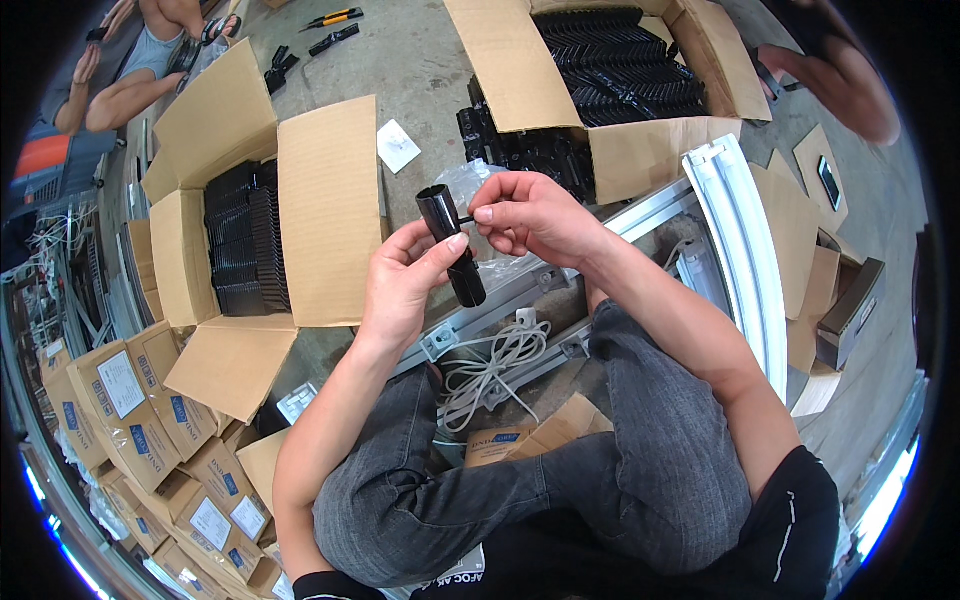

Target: The person assembles metal frames by taking black plastic components from cardboard boxes and snapping them into place on long silver metal rails.

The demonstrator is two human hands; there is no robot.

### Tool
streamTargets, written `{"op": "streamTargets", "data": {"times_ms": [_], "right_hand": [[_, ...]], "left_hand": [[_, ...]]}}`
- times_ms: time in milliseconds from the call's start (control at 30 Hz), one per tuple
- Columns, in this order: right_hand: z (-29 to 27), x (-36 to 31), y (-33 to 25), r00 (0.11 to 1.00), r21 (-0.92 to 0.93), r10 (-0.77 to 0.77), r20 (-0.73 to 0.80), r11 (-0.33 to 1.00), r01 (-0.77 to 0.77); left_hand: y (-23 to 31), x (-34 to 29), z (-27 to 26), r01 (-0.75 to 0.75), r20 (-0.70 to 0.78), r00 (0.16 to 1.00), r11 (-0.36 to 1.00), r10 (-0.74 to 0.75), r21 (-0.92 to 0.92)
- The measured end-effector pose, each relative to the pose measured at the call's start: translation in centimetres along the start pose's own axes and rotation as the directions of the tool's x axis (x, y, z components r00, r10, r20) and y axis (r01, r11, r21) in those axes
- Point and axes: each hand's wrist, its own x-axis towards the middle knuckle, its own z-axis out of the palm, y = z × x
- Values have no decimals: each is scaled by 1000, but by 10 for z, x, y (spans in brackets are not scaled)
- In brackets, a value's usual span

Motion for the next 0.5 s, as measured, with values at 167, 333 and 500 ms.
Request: {"op": "streamTargets", "data": {"times_ms": [167, 333, 500], "right_hand": [[6, -1, 0, 999, -76, -33, -13, 997, 32], [12, -4, 1, 999, -60, -25, -26, 998, 23], [16, -6, -1, 998, -91, -58, -30, 994, 56]], "left_hand": [[-2, 0, 0, -39, -7, 999, 999, 40, 36], [2, -2, 8, -122, -2, 993, 992, 122, 30], [4, -6, 11, -203, -14, 979, 978, 204, 39]]}}
